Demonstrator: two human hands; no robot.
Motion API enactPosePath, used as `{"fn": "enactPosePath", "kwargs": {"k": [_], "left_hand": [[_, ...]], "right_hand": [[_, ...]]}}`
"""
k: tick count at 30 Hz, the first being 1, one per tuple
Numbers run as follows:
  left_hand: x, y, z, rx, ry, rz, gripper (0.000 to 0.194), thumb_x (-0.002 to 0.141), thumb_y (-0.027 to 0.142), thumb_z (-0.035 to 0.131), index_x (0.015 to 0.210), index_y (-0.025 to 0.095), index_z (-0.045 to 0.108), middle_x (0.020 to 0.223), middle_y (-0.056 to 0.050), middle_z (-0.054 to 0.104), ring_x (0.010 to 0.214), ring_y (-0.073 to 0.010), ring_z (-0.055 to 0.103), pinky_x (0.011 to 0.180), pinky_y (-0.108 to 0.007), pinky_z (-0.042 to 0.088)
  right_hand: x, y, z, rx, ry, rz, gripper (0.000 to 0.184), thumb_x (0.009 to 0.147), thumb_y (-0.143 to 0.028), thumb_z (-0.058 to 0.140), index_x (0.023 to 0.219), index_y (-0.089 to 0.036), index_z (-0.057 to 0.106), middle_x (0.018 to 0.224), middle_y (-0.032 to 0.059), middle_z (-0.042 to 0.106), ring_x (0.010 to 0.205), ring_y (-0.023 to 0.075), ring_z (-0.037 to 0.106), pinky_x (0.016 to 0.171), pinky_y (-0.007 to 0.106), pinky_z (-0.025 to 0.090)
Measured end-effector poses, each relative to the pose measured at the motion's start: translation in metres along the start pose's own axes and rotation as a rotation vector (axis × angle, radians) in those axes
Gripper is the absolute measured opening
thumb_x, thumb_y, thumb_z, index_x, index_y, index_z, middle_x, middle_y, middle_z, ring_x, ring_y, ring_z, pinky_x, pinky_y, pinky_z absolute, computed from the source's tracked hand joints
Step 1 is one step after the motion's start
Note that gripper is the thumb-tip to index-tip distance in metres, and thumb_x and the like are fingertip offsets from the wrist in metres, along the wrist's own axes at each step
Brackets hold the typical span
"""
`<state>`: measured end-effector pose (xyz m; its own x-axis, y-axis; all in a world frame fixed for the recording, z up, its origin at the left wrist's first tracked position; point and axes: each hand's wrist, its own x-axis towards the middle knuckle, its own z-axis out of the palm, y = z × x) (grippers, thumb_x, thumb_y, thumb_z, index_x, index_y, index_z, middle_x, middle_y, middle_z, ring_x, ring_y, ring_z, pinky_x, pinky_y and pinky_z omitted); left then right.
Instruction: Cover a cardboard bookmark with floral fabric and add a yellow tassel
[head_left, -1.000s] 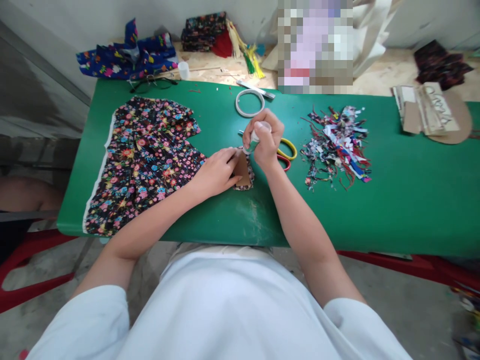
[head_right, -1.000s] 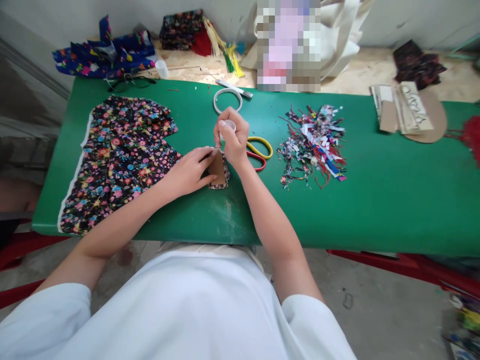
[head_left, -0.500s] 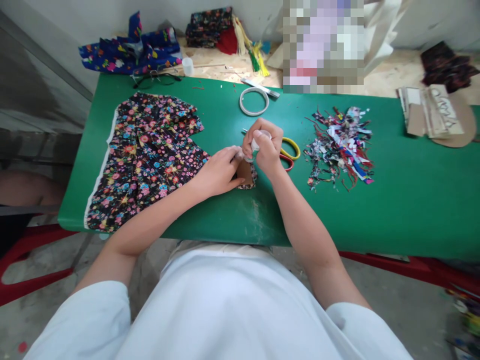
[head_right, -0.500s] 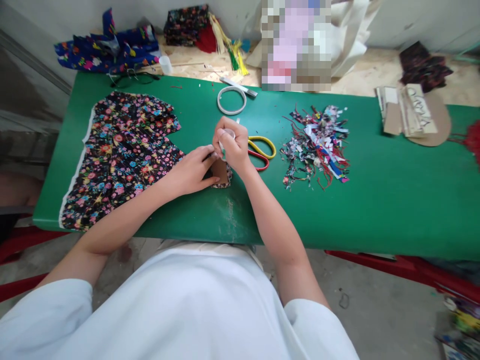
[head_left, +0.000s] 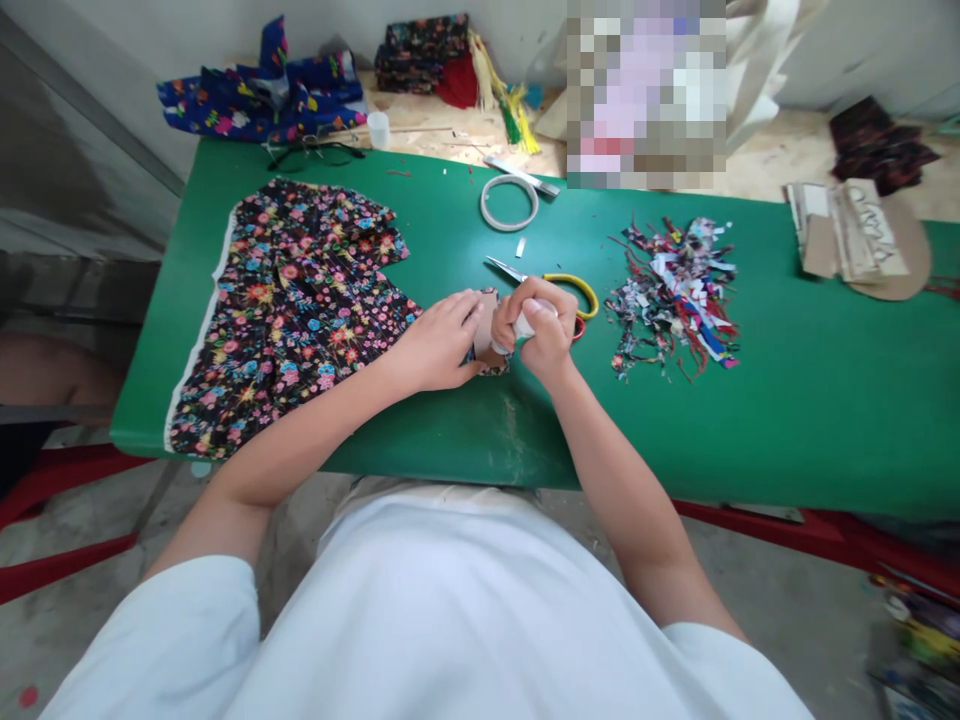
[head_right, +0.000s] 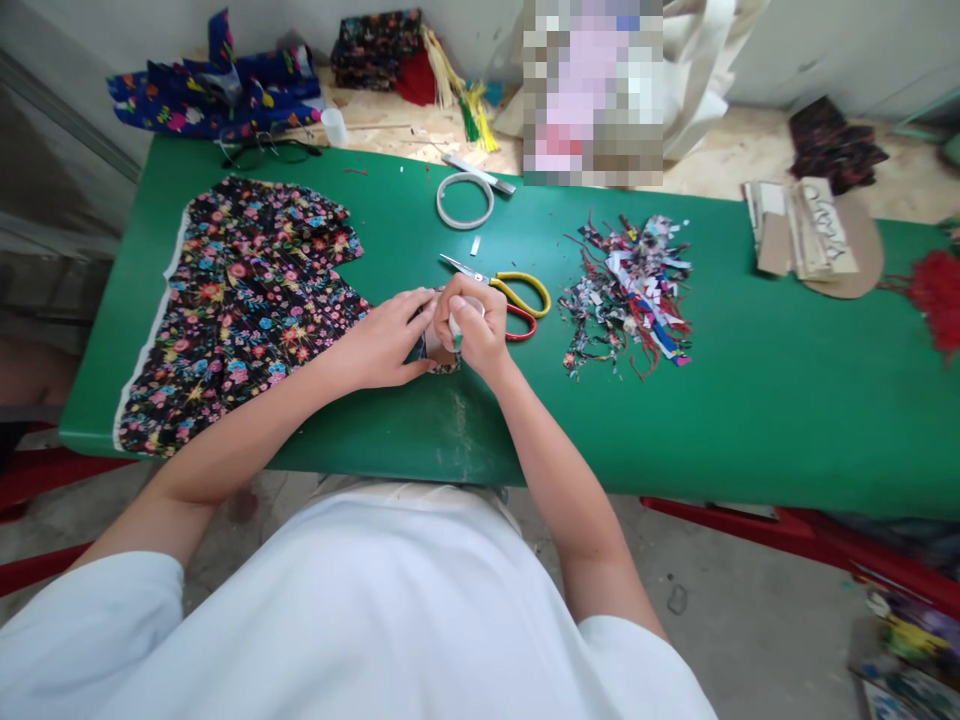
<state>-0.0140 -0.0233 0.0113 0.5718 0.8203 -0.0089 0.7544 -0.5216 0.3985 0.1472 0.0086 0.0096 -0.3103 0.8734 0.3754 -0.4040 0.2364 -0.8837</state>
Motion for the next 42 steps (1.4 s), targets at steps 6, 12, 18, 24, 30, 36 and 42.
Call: {"fn": "enactPosePath", "kwargs": {"k": [6,12,18,24,30,36,42], "left_hand": [[0.0,0.0,-0.001,0.024,-0.026,0.009,0.082,0.086,0.04,0.064,0.149,-0.008,0.04,0.16,-0.034,0.035,0.153,-0.0419,0.035,0.128,-0.054,0.029],[0.0,0.003,-0.005,0.053,-0.042,0.003,0.083,0.088,0.042,0.066,0.148,-0.01,0.041,0.159,-0.035,0.037,0.152,-0.0421,0.036,0.128,-0.054,0.03],[0.003,0.005,-0.004,0.064,-0.033,-0.007,0.083,0.09,0.044,0.064,0.148,-0.011,0.039,0.16,-0.035,0.035,0.153,-0.0416,0.034,0.129,-0.053,0.027],[0.005,-0.006,0.007,0.009,0.056,0.062,0.079,0.09,0.042,0.062,0.149,-0.004,0.037,0.158,-0.033,0.039,0.152,-0.0418,0.036,0.127,-0.057,0.029],[0.005,-0.007,0.006,-0.032,0.054,0.057,0.08,0.09,0.043,0.06,0.151,-0.001,0.034,0.156,-0.032,0.04,0.152,-0.042,0.035,0.127,-0.059,0.03],[0.005,-0.006,0.004,-0.02,0.047,0.057,0.081,0.09,0.044,0.06,0.15,-0.004,0.035,0.155,-0.034,0.04,0.152,-0.043,0.035,0.127,-0.06,0.03],[0.004,-0.006,0.004,-0.007,0.046,0.046,0.077,0.089,0.039,0.062,0.148,-0.004,0.039,0.153,-0.032,0.044,0.151,-0.0423,0.036,0.128,-0.057,0.029]], "right_hand": [[-0.019,-0.006,-0.002,0.011,-0.019,0.058,0.035,0.087,-0.048,0.067,0.065,-0.022,0.057,0.043,-0.004,0.048,0.033,0.0105,0.037,0.035,0.026,0.026],[-0.008,-0.019,-0.013,0.129,-0.056,0.061,0.044,0.085,-0.06,0.065,0.065,-0.025,0.05,0.039,-0.0075,0.041,0.029,0.0094,0.031,0.034,0.026,0.031],[0.027,-0.027,-0.011,0.055,0.144,-0.142,0.043,0.091,-0.054,0.061,0.062,-0.025,0.048,0.042,-0.0075,0.038,0.029,0.01,0.03,0.031,0.026,0.025],[0.056,-0.003,-0.007,-0.35,0.176,-0.029,0.057,0.081,-0.08,0.062,0.07,-0.028,0.04,0.05,-0.0064,0.047,0.042,0.0116,0.037,0.045,0.031,0.035],[0.07,0.016,-0.008,-0.355,0.056,-0.128,0.056,0.086,-0.077,0.059,0.067,-0.028,0.041,0.045,-0.0077,0.046,0.035,0.0092,0.034,0.039,0.032,0.025],[0.067,0.019,-0.007,-0.31,0.059,-0.134,0.051,0.09,-0.066,0.063,0.066,-0.027,0.041,0.045,-0.0088,0.045,0.034,0.0096,0.035,0.038,0.031,0.024],[0.055,0.011,-0.004,-0.313,0.085,-0.061,0.054,0.087,-0.07,0.064,0.063,-0.028,0.041,0.043,-0.0068,0.042,0.034,0.0125,0.032,0.039,0.033,0.024]]}}
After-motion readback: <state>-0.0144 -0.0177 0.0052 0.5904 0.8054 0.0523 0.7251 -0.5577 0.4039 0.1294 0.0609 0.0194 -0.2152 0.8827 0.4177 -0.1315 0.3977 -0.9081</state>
